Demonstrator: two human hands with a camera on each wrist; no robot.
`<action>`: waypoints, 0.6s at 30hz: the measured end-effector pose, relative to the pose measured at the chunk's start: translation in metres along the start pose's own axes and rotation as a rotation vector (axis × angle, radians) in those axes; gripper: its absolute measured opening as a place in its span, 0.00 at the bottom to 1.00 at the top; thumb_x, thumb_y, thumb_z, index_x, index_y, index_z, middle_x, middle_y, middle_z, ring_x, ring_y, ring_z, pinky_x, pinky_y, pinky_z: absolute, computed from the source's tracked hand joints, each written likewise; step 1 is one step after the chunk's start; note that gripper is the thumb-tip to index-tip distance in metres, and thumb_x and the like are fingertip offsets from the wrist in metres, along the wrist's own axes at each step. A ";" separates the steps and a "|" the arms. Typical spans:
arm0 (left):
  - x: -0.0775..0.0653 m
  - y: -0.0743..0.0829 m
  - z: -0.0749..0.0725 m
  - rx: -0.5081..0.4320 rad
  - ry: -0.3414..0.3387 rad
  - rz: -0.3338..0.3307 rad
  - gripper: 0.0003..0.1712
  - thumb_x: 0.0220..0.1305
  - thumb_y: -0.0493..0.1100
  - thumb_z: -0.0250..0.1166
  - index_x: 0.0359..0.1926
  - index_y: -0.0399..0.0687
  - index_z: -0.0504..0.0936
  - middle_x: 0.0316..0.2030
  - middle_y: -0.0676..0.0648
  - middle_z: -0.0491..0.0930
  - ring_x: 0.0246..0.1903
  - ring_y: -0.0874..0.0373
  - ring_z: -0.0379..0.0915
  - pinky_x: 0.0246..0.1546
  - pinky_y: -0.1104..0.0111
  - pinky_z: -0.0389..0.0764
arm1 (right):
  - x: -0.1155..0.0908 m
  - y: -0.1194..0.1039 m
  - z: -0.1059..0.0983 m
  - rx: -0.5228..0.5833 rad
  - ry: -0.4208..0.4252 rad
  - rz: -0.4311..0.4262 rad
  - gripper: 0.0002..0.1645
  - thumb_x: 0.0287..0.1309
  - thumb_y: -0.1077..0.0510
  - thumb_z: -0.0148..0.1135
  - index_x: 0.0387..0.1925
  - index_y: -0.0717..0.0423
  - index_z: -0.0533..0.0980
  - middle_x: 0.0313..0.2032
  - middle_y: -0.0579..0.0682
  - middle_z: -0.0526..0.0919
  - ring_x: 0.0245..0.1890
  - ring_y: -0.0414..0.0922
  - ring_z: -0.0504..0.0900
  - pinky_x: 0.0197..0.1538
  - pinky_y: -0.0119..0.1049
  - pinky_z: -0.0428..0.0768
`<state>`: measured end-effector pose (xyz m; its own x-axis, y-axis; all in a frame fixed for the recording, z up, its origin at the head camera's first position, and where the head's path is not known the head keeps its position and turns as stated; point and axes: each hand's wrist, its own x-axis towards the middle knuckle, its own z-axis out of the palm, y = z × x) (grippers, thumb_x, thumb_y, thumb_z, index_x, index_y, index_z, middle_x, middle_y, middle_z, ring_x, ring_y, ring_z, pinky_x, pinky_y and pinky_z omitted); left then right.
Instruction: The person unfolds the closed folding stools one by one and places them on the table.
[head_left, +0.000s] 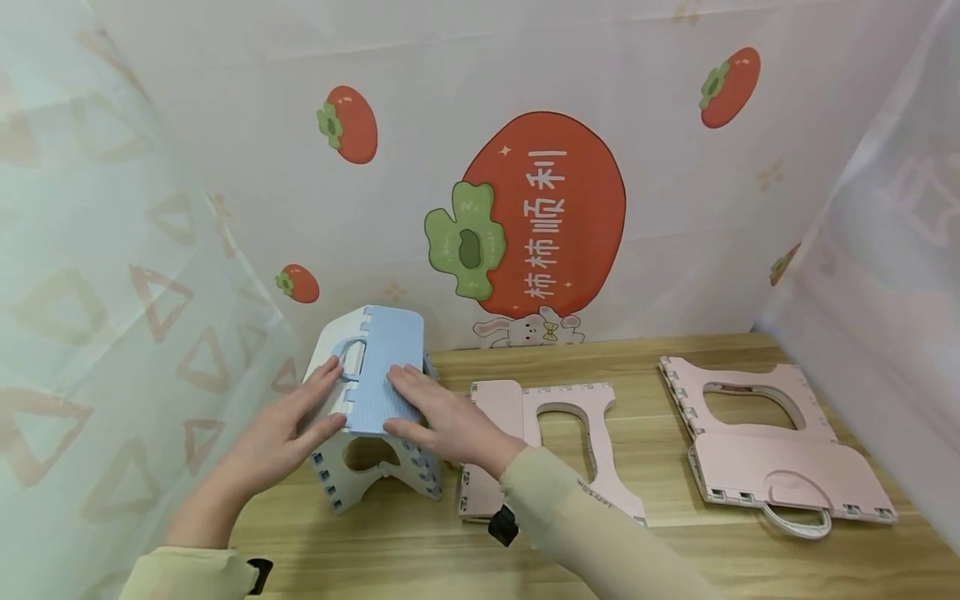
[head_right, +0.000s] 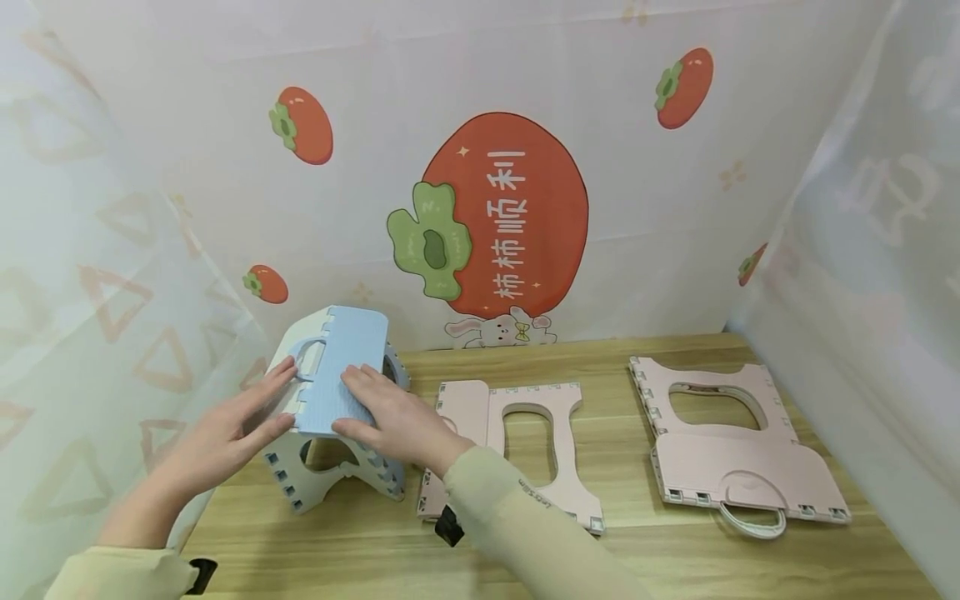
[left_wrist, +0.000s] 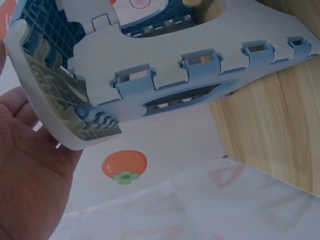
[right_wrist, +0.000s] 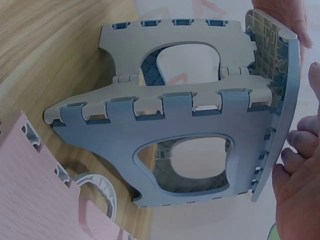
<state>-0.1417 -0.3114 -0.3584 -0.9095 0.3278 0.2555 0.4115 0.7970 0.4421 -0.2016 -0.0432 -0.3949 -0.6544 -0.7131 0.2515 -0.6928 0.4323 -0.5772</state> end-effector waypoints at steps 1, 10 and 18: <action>0.000 -0.001 0.001 -0.003 0.002 0.004 0.38 0.74 0.50 0.63 0.79 0.48 0.61 0.79 0.46 0.55 0.75 0.37 0.55 0.62 0.93 0.44 | 0.001 0.000 0.000 -0.005 -0.005 0.006 0.44 0.75 0.37 0.51 0.81 0.48 0.51 0.80 0.44 0.51 0.80 0.40 0.47 0.78 0.43 0.60; -0.002 -0.006 0.003 -0.035 0.000 0.035 0.35 0.77 0.46 0.59 0.79 0.48 0.60 0.80 0.46 0.53 0.76 0.63 0.47 0.62 0.94 0.47 | 0.006 0.002 0.004 -0.075 -0.019 -0.015 0.42 0.76 0.37 0.50 0.81 0.49 0.54 0.80 0.45 0.53 0.80 0.42 0.48 0.77 0.43 0.62; -0.003 -0.009 0.003 -0.011 -0.015 0.040 0.33 0.78 0.46 0.57 0.79 0.47 0.60 0.79 0.44 0.54 0.78 0.48 0.50 0.63 0.93 0.44 | 0.007 0.002 0.005 -0.085 -0.032 -0.002 0.41 0.76 0.36 0.49 0.80 0.48 0.55 0.80 0.44 0.52 0.80 0.42 0.48 0.78 0.44 0.60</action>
<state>-0.1428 -0.3181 -0.3661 -0.8932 0.3668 0.2601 0.4478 0.7774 0.4417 -0.2060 -0.0497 -0.3983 -0.6440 -0.7305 0.2273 -0.7183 0.4751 -0.5083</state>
